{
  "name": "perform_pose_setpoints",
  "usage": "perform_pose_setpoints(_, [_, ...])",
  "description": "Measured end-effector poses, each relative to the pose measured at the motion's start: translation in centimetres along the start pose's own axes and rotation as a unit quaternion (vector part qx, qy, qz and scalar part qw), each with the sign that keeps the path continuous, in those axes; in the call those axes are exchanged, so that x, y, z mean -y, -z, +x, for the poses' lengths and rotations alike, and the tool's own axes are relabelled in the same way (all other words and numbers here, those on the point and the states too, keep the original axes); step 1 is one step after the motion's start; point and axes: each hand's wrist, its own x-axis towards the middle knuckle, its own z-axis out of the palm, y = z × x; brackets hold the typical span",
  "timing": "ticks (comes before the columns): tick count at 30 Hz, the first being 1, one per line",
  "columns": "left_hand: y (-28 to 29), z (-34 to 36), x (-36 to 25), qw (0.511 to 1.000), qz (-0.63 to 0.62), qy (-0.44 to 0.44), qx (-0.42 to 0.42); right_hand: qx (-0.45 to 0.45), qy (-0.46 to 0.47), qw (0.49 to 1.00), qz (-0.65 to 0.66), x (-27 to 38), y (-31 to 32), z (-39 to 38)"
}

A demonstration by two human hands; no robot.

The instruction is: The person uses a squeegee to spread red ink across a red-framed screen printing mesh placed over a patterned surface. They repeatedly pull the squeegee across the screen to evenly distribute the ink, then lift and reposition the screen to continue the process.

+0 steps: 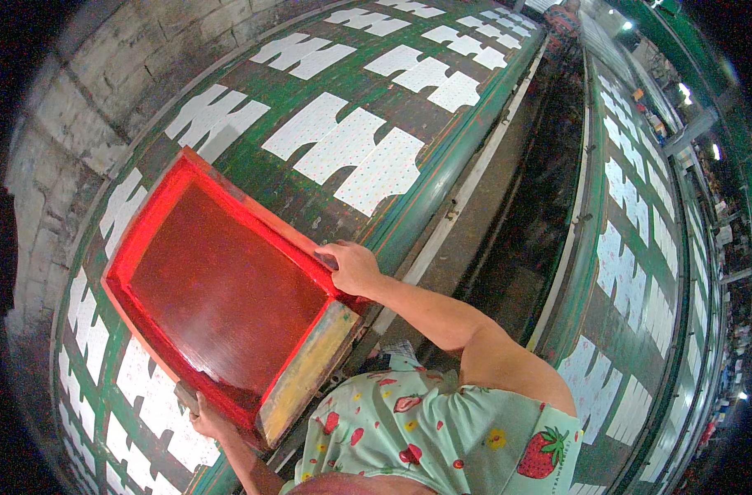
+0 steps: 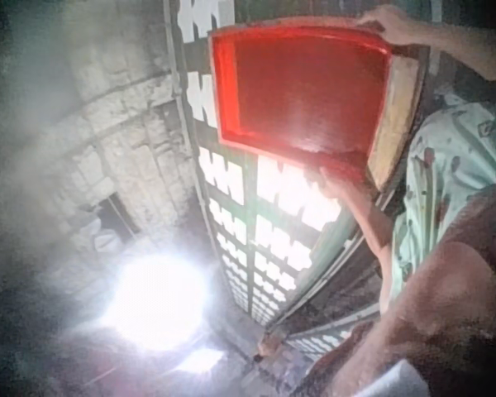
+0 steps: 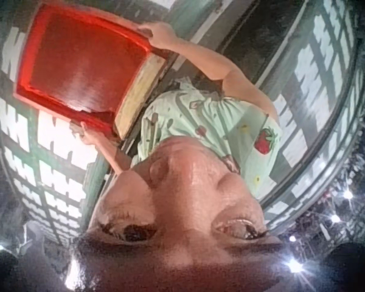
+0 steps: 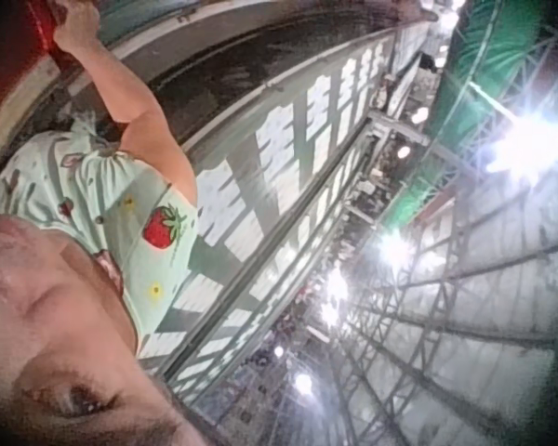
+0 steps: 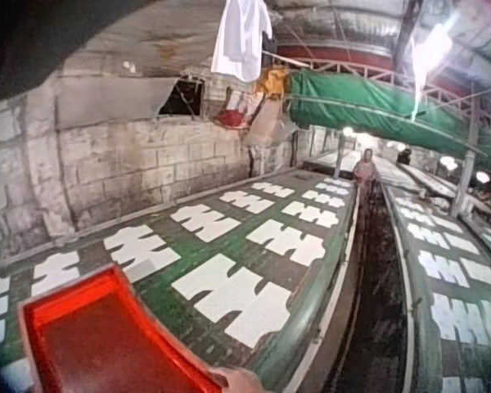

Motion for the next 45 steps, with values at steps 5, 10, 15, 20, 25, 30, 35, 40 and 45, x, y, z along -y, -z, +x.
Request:
perform_pose_setpoints(5, [-1.2,-1.0,-0.4,1.0,0.021,0.004,0.016,-0.015,0.023,1.0,0.008,-1.6,0.9,0.1])
perform_pose_setpoints(10, [-2.9,-2.9,-1.6,0.999,-0.013,-0.006,0.036,0.004,0.0,1.0,0.012,-2.7,2.2,0.2])
perform_pose_setpoints(15, [-4.3,-3.2,-1.5,0.999,-0.008,0.016,0.04,-0.001,0.014,1.0,0.002,-3.6,3.0,0.7])
perform_pose_setpoints(20, [-4.8,-3.6,-1.3,0.999,0.013,0.01,0.029,0.008,-0.001,1.0,0.012,-3.9,3.4,0.9])
perform_pose_setpoints(25, [-4.8,-3.6,-1.7,0.998,0.017,0.026,0.049,-0.001,0.08,0.992,-0.102,-1.5,4.1,-0.9])
perform_pose_setpoints(30, [-5.4,-4.0,-2.1,0.998,0.023,0.005,0.065,0.142,0.343,0.923,-0.098,3.1,3.3,-8.6])
perform_pose_setpoints(35, [-4.2,-3.4,-2.8,0.992,0.065,-0.033,0.101,0.2,0.415,0.861,-0.215,6.0,0.4,-10.8])
perform_pose_setpoints(40, [-3.6,3.8,-3.9,0.957,0.228,-0.107,0.146,0.199,0.421,0.862,-0.199,9.3,-2.1,-10.6])
perform_pose_setpoints(45, [-6.4,9.0,-4.1,0.869,0.4,-0.269,0.112,0.287,0.375,0.849,-0.239,14.2,-3.8,-9.3])
